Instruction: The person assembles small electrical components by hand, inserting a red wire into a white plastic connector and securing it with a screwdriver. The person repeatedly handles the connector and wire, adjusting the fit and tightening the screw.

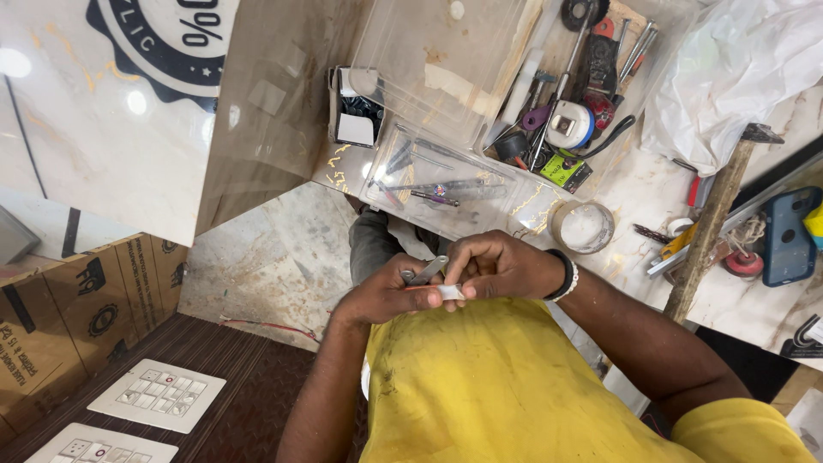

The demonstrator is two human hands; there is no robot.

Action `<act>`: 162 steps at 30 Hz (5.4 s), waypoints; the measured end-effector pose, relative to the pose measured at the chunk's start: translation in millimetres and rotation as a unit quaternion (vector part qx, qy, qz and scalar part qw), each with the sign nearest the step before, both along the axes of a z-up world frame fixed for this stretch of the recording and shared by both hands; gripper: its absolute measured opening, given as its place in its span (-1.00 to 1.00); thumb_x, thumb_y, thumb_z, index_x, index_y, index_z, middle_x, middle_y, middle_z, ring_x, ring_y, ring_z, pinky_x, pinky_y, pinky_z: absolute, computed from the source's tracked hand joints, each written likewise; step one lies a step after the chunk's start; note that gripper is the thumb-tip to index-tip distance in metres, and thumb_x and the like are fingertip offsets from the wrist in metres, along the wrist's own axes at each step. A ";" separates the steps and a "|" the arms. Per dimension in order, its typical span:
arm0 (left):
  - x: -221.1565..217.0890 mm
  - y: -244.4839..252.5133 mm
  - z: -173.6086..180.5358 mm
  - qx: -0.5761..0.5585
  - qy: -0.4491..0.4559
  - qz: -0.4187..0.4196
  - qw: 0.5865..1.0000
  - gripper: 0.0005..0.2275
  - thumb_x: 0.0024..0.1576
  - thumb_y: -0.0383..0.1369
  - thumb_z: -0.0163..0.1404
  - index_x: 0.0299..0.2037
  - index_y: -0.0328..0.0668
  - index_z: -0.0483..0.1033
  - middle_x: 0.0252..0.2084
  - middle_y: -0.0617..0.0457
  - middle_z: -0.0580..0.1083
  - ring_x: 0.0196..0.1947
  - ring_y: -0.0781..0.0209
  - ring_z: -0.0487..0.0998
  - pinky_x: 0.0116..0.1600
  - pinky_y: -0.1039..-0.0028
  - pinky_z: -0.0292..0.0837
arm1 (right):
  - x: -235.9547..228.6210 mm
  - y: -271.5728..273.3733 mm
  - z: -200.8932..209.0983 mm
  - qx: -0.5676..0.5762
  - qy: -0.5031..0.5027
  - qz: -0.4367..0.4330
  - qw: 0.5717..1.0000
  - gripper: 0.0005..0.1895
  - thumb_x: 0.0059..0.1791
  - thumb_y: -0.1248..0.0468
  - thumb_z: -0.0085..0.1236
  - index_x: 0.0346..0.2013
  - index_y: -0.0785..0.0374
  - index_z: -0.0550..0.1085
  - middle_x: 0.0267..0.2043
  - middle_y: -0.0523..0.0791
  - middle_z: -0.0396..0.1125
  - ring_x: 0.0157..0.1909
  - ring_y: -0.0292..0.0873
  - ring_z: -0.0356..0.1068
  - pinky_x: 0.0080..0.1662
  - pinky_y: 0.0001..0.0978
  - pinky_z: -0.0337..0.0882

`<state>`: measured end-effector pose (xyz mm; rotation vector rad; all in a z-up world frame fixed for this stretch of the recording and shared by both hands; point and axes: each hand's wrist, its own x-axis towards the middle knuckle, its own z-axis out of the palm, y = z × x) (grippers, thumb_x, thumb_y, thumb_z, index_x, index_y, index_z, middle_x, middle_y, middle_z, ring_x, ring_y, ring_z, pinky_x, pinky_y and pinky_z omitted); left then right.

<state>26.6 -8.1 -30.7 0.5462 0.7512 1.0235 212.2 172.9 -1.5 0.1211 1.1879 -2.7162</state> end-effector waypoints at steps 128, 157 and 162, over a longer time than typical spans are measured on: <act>-1.2 -75.0 -27.9 -0.065 0.032 0.373 0.925 -0.48 0.25 0.04 0.08 -0.01 -0.42 0.56 -0.50 0.10 0.39 -0.56 0.46 0.28 -0.44 0.64 0.11 | -9.2 179.0 -10.4 0.796 -0.086 -0.265 0.537 -0.73 0.04 0.31 0.28 0.01 0.27 0.50 0.03 0.05 0.41 0.09 0.18 0.37 0.18 0.04 0.33; -11.7 -44.8 20.3 -0.019 0.186 0.398 0.898 -0.66 0.24 -0.06 0.10 -0.18 -0.24 0.57 -0.38 0.21 0.49 -0.46 0.48 0.36 -0.34 0.60 0.29 | -45.2 -46.3 -26.5 0.335 -0.073 -0.154 0.927 -0.69 0.01 0.32 0.22 0.02 0.37 0.54 -0.28 -0.14 0.48 -0.29 -0.35 0.37 -0.28 -0.52 0.35; -1.5 -55.2 25.7 -0.016 0.227 0.320 0.920 -0.71 0.16 -0.16 0.22 -0.24 -0.25 0.52 -0.47 0.25 0.40 -0.47 0.49 0.37 -0.39 0.57 0.27 | -52.4 -47.1 -8.5 0.404 -0.119 -0.159 0.893 -0.75 0.06 0.30 0.21 -0.03 0.41 0.58 -0.24 -0.03 0.46 -0.34 -0.27 0.29 -0.33 -0.45 0.28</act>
